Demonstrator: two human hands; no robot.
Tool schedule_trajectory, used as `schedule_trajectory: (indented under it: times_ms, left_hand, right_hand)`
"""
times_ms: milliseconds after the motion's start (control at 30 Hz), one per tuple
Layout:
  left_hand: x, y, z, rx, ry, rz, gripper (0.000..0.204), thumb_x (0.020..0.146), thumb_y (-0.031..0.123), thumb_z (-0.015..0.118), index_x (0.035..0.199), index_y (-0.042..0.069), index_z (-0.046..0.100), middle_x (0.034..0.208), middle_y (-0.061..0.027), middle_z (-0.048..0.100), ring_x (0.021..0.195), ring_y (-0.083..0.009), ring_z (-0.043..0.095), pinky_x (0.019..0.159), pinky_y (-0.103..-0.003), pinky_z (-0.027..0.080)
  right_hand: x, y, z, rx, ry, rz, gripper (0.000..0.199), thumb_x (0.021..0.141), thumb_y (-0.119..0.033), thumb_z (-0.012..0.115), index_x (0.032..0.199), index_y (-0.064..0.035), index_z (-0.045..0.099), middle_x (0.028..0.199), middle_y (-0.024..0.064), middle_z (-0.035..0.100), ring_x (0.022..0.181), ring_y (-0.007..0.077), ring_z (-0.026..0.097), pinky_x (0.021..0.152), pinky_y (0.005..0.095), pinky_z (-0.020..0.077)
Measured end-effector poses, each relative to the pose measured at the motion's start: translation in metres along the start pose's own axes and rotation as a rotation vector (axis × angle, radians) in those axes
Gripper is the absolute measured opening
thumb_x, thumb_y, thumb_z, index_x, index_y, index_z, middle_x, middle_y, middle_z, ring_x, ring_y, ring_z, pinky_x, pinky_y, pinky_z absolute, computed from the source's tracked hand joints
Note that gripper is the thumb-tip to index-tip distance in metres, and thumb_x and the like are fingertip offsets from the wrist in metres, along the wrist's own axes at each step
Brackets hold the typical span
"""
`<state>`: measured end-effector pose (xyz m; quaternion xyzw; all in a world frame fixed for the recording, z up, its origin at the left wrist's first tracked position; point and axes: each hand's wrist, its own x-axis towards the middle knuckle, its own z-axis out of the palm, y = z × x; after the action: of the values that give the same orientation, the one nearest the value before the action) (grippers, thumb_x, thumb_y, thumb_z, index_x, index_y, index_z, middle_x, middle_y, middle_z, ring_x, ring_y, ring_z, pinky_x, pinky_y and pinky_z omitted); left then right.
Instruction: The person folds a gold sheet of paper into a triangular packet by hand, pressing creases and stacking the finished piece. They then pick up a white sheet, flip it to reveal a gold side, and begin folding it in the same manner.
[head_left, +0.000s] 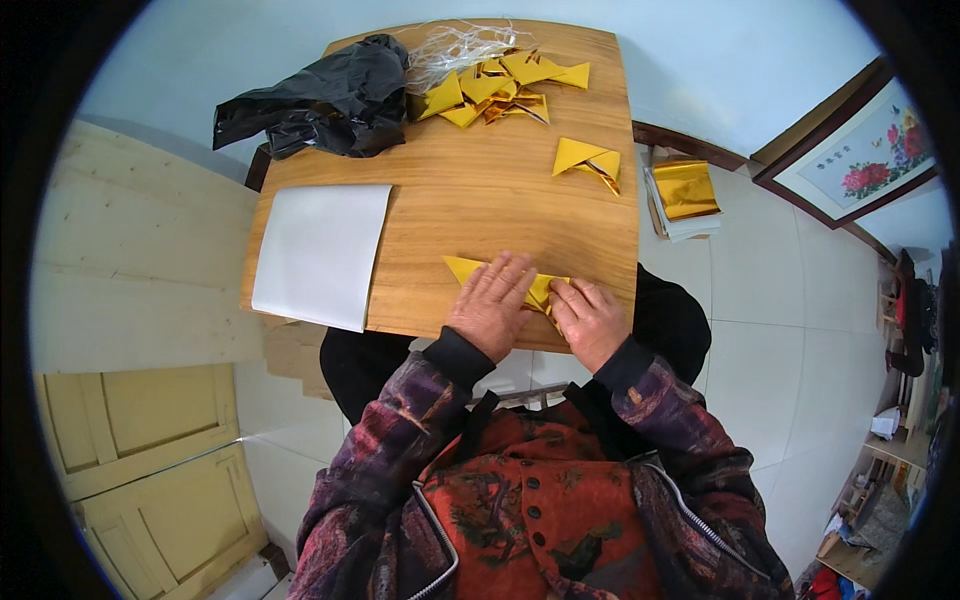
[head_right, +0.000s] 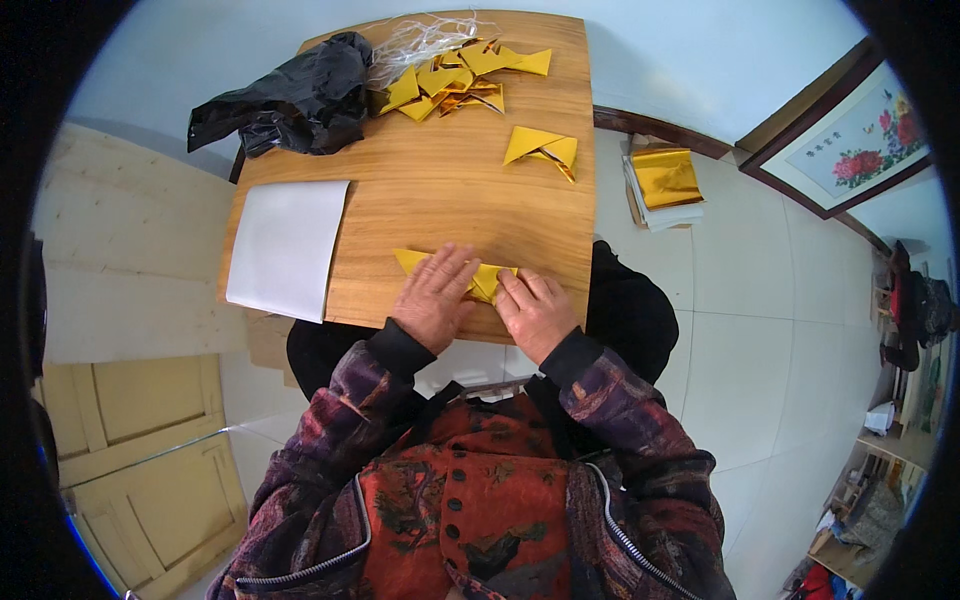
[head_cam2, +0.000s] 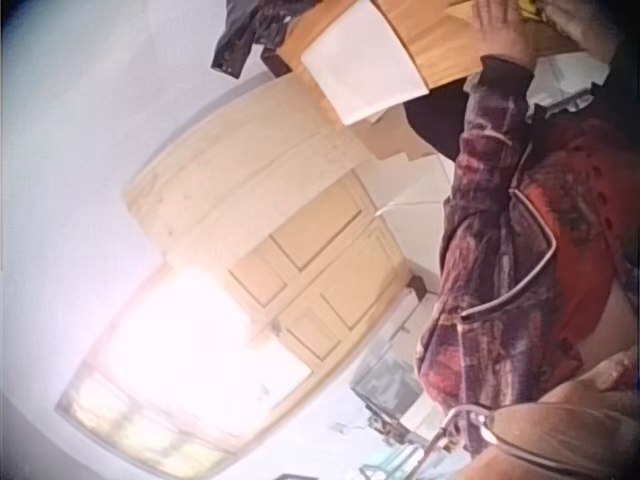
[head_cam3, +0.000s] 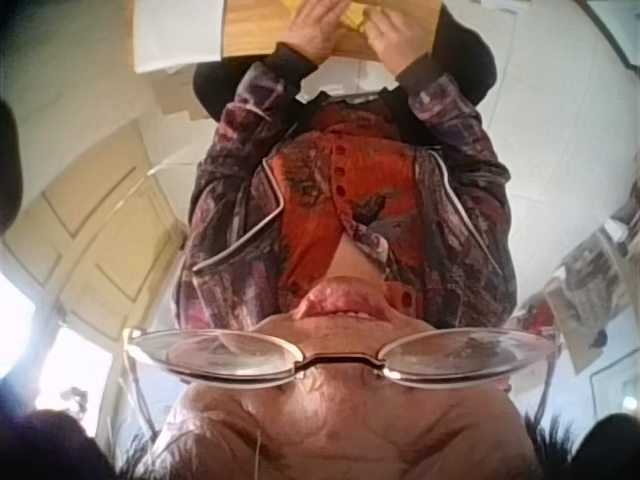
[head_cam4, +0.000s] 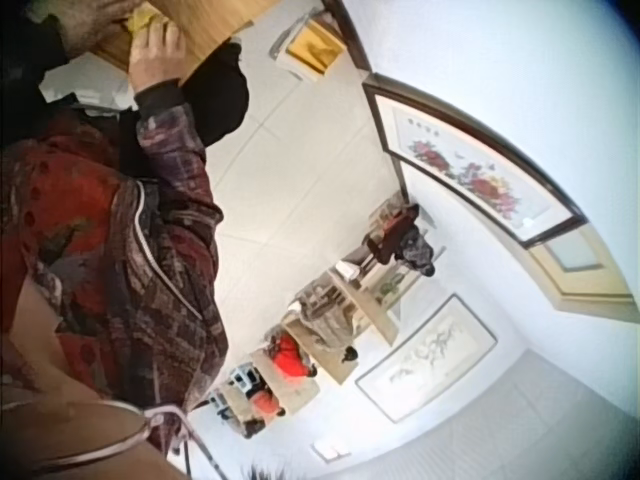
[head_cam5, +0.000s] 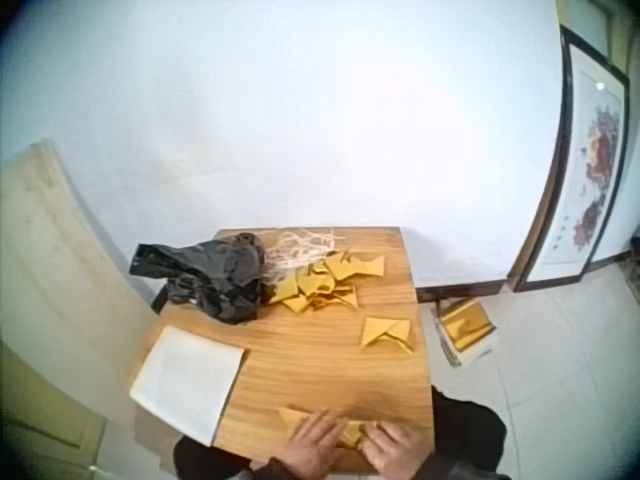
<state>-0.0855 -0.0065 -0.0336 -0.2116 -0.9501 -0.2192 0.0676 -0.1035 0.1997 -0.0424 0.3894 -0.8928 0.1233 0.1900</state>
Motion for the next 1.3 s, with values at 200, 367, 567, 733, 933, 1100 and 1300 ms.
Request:
schedule_trajectory:
  times_ms: [200,367,567,733,933,1100,1300]
  left_hand:
    - [-0.008,0.004,0.017,0.161,-0.130,0.031,0.076,0.081,0.040,0.068,0.146,0.013,0.040,0.157,-0.0050,0.031,0.145,-0.0247,0.027,0.118,-0.043,0.019]
    - [-0.011,0.000,0.020,0.212,-0.102,0.016,0.078,0.081,0.052,0.063,0.146,0.015,0.040,0.157,-0.0042,0.030,0.147,-0.0262,0.023,0.118,-0.048,0.014]
    - [-0.013,-0.005,0.021,0.223,-0.115,0.010,0.077,0.085,0.059,0.054,0.148,0.018,0.039,0.158,-0.0041,0.030,0.147,-0.0277,0.021,0.117,-0.051,0.012]
    - [-0.012,-0.005,0.022,0.207,-0.130,-0.024,0.076,0.088,0.063,0.047,0.149,0.019,0.038,0.158,-0.0050,0.029,0.146,-0.0269,0.023,0.116,-0.052,0.013]
    - [-0.011,-0.005,0.020,0.200,-0.149,-0.031,0.076,0.087,0.060,0.050,0.149,0.019,0.037,0.158,-0.0060,0.029,0.146,-0.0261,0.025,0.116,-0.052,0.016]
    - [-0.010,-0.003,0.017,0.167,-0.158,-0.058,0.076,0.085,0.051,0.059,0.150,0.019,0.036,0.159,-0.0064,0.026,0.146,-0.0239,0.025,0.116,-0.052,0.017]
    - [-0.012,-0.004,0.019,0.018,-0.099,-0.132,0.068,0.085,0.033,0.065,0.146,0.017,0.039,0.158,-0.0087,0.027,0.144,-0.0231,0.030,0.116,-0.050,0.020]
  right_hand:
    - [-0.006,-0.012,-0.004,-0.045,-0.075,0.062,0.030,0.082,-0.012,0.059,0.109,-0.0005,0.065,0.124,0.0109,0.060,0.116,0.0276,0.052,0.093,0.0400,0.0458]
    - [-0.009,-0.021,-0.006,-0.075,-0.154,0.116,0.037,0.085,-0.013,0.057,0.118,0.0011,0.062,0.133,0.0120,0.055,0.125,0.0281,0.048,0.102,0.0444,0.0399]
    - [-0.010,-0.025,-0.005,-0.061,-0.217,0.165,0.040,0.086,-0.012,0.055,0.124,0.0011,0.058,0.139,0.0124,0.051,0.131,0.0276,0.045,0.106,0.0462,0.0359]
    - [-0.014,-0.027,-0.004,0.017,-0.220,0.207,0.043,0.087,-0.012,0.055,0.127,0.0015,0.055,0.141,0.0135,0.049,0.135,0.0285,0.042,0.108,0.0472,0.0347]
    - [-0.014,-0.023,0.000,0.193,-0.166,0.307,0.044,0.087,-0.009,0.054,0.130,0.0020,0.052,0.144,0.0150,0.045,0.135,0.0312,0.043,0.108,0.0489,0.0357]
    - [-0.016,-0.024,0.002,0.162,-0.147,0.290,0.043,0.087,-0.004,0.058,0.129,0.0016,0.054,0.143,0.0143,0.048,0.132,0.0321,0.047,0.106,0.0473,0.0388]
    - [-0.016,-0.032,0.009,0.108,-0.122,0.327,0.045,0.088,-0.008,0.054,0.132,0.0014,0.051,0.147,0.0134,0.043,0.136,0.0297,0.041,0.109,0.0460,0.0346]
